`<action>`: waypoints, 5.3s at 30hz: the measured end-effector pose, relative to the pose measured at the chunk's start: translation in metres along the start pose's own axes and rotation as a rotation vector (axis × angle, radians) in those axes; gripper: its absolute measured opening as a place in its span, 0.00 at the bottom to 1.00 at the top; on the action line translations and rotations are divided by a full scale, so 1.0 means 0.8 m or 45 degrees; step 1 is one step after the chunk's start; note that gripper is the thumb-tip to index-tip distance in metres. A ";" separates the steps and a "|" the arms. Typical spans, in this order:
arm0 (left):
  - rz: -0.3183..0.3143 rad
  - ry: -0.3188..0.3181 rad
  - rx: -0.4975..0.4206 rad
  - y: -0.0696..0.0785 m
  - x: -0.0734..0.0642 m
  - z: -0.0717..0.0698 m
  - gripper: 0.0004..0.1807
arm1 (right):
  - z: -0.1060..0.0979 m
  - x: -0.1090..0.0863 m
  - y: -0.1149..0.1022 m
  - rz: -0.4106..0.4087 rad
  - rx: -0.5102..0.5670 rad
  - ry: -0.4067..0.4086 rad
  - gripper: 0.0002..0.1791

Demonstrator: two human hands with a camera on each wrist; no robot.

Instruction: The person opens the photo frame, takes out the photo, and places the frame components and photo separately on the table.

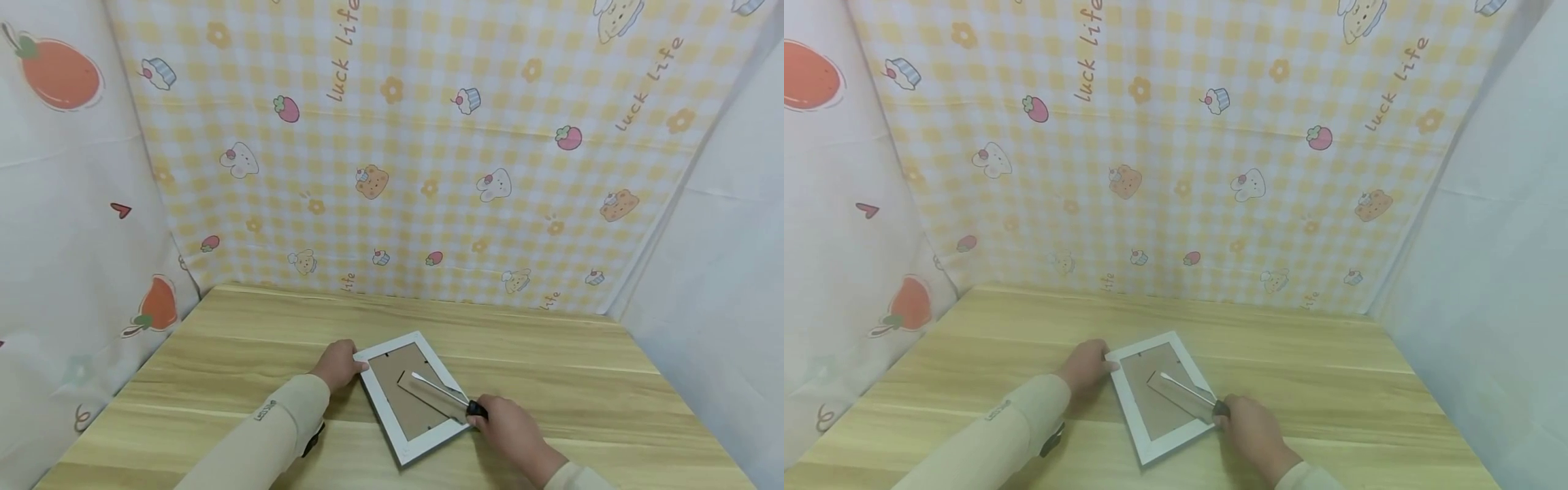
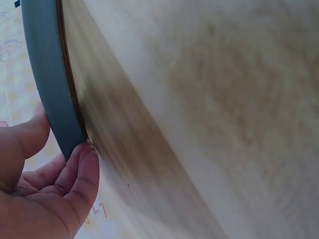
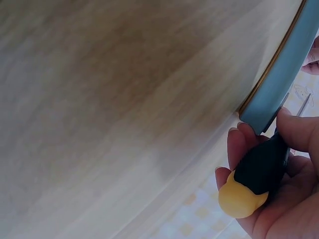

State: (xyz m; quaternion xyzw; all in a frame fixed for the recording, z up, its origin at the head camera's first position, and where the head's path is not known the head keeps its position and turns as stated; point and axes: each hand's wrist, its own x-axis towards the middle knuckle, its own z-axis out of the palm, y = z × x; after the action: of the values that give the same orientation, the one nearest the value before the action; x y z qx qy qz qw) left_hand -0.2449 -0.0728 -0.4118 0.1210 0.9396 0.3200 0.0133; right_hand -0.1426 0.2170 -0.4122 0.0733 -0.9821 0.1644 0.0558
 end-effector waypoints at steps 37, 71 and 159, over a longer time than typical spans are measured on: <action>-0.093 -0.004 0.026 0.005 -0.048 -0.009 0.17 | -0.009 0.027 0.007 -0.063 0.007 -0.054 0.07; -0.073 -0.043 0.025 0.005 -0.018 -0.009 0.11 | 0.002 -0.012 -0.009 -0.067 0.117 0.048 0.17; -0.115 -0.012 0.006 0.011 -0.021 0.012 0.20 | 0.012 0.009 -0.029 0.049 0.043 0.030 0.22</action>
State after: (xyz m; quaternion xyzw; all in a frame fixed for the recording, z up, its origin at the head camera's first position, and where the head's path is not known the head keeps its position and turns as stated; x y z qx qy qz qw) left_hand -0.2257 -0.0645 -0.4151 0.0800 0.9447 0.3163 0.0320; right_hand -0.1465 0.1914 -0.4127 0.0534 -0.9797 0.1828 0.0631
